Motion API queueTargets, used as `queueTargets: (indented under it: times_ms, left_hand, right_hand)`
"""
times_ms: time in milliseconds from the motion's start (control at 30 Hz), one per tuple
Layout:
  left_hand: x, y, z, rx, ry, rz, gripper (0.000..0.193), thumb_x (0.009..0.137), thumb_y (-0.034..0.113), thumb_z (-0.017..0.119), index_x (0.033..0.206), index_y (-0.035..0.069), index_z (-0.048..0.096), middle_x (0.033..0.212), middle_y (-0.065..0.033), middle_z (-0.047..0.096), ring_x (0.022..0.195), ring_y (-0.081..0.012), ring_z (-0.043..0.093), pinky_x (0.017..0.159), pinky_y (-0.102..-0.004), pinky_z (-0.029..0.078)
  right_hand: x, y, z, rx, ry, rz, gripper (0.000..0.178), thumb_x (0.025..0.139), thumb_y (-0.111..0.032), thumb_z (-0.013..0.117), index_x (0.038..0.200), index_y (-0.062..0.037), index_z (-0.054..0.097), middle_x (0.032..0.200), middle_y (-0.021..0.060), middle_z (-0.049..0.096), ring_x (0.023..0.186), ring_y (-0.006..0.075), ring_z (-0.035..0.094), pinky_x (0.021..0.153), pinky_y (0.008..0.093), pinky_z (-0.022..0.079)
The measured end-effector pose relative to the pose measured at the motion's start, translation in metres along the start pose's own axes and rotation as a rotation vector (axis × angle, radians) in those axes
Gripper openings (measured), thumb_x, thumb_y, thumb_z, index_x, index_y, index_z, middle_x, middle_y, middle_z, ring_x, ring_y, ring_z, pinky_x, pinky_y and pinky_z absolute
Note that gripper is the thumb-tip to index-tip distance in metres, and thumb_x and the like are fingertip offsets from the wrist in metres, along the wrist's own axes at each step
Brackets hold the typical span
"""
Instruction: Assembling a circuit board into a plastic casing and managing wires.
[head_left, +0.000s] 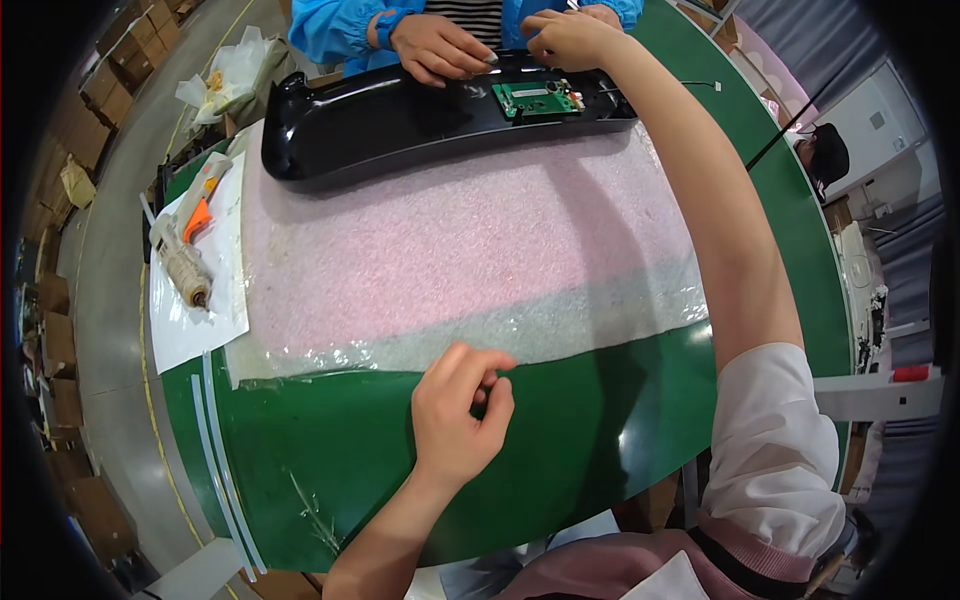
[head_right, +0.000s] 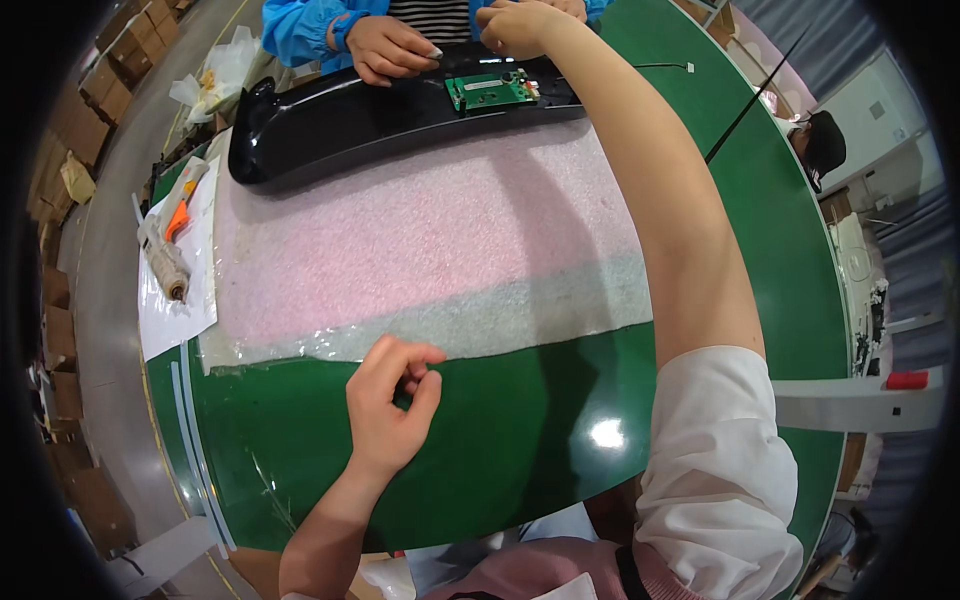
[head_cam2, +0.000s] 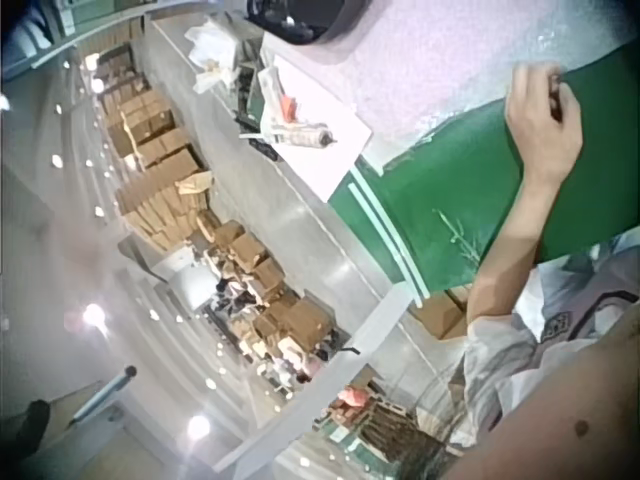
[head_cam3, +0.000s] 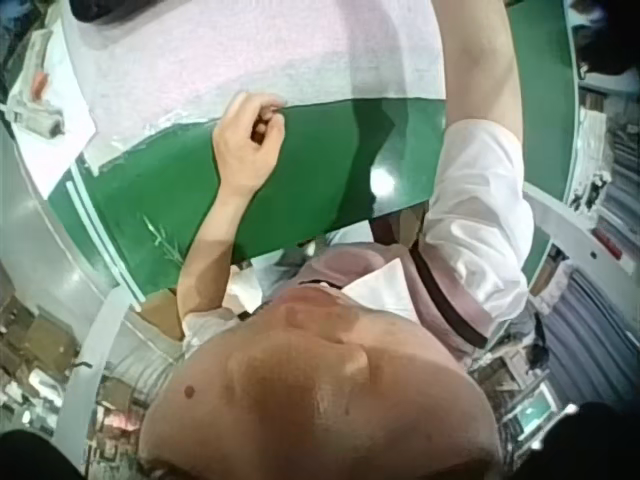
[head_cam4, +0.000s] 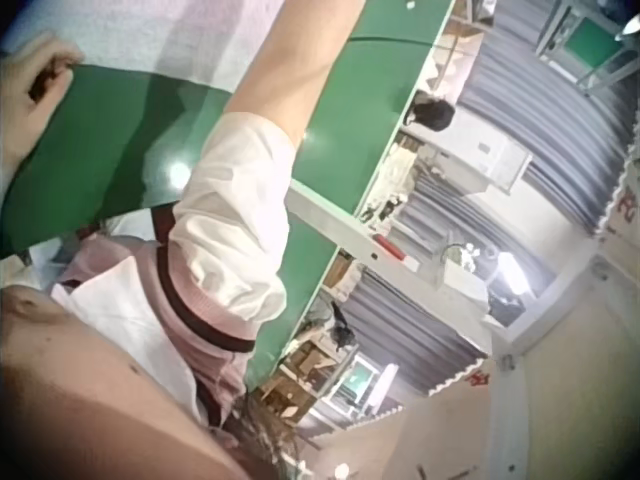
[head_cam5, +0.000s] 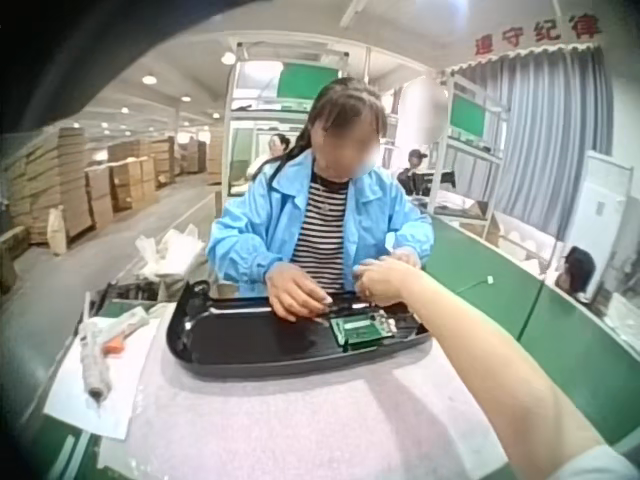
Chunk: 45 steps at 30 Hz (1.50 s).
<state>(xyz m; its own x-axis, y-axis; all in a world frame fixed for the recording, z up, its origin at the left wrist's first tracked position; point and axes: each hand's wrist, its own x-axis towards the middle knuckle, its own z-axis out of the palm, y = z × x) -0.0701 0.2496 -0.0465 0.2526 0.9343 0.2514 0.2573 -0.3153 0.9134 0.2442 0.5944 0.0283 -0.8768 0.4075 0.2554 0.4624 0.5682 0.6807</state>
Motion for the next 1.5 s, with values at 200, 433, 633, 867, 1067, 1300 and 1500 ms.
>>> queueTargets:
  times_ms: [200,433,633,867,1067,1300,1500]
  left_hand:
    - [0.074,0.023,0.032,0.222,0.084,0.371,0.036,0.077,0.002,0.06,0.112,-0.005,0.057,0.105,-0.0178,0.06,0.095,-0.0328,0.059,0.082,-0.0423,0.048]
    - [0.32,-0.04,0.081,0.873,0.092,0.203,0.058,0.081,0.028,0.061,0.13,0.0,0.05,0.113,-0.0145,0.062,0.11,-0.0309,0.056,0.096,-0.0432,0.045]
    - [0.346,-0.054,0.088,0.852,-0.201,0.231,0.064,0.079,0.03,0.061,0.138,0.007,0.05,0.12,-0.0118,0.061,0.118,-0.0311,0.05,0.102,-0.0418,0.042]
    - [0.347,-0.069,0.084,0.626,-0.161,0.227,0.053,0.076,0.029,0.062,0.126,0.013,0.064,0.13,-0.0086,0.055,0.116,-0.0334,0.047,0.105,-0.0376,0.041]
    - [0.348,-0.063,0.084,0.601,-0.244,0.14,0.051,0.075,0.025,0.063,0.124,0.013,0.065,0.131,-0.009,0.054,0.114,-0.0334,0.046,0.106,-0.0378,0.039]
    - [0.347,-0.061,0.083,0.597,-0.23,0.107,0.052,0.075,0.022,0.062,0.125,0.012,0.065,0.122,-0.01,0.056,0.114,-0.0332,0.045,0.107,-0.0382,0.038]
    - [0.35,-0.062,0.078,0.516,-0.29,0.109,0.051,0.074,0.017,0.061,0.125,0.012,0.065,0.119,-0.0114,0.056,0.114,-0.0319,0.048,0.107,-0.0376,0.038]
  right_hand:
    - [-0.033,0.038,-0.007,0.435,-0.253,0.128,0.013,0.076,-0.02,0.062,0.08,-0.0118,0.07,0.075,0.0139,0.065,0.075,0.0338,0.064,0.067,0.0424,0.052]
    - [-0.023,0.024,0.003,0.522,-0.342,0.295,0.012,0.08,-0.02,0.064,0.083,-0.0091,0.068,0.08,0.0127,0.065,0.082,0.0305,0.064,0.072,0.0414,0.051]
    - [-0.054,0.042,-0.003,0.375,-0.294,0.195,0.009,0.088,-0.014,0.065,0.093,-0.0072,0.062,0.089,0.0104,0.062,0.09,0.0266,0.061,0.082,0.0376,0.048]
    - [-0.031,0.028,0.018,0.786,-0.361,0.358,0.01,0.084,-0.018,0.065,0.088,-0.0084,0.066,0.084,0.0101,0.062,0.083,0.0275,0.062,0.075,0.0384,0.049]
    - [-0.011,0.029,0.015,0.722,-0.49,0.287,0.011,0.086,-0.017,0.065,0.091,-0.0078,0.064,0.091,0.0077,0.056,0.085,0.0252,0.061,0.076,0.0369,0.048]
    - [0.012,0.017,0.013,0.541,-0.632,0.178,0.011,0.082,-0.014,0.066,0.093,-0.0142,0.068,0.095,0.0049,0.053,0.089,0.0248,0.063,0.076,0.0384,0.049]
    - [0.018,0.002,0.006,0.355,-0.556,0.119,0.009,0.08,-0.014,0.064,0.087,-0.0107,0.069,0.09,0.0074,0.062,0.085,0.027,0.065,0.072,0.0393,0.051]
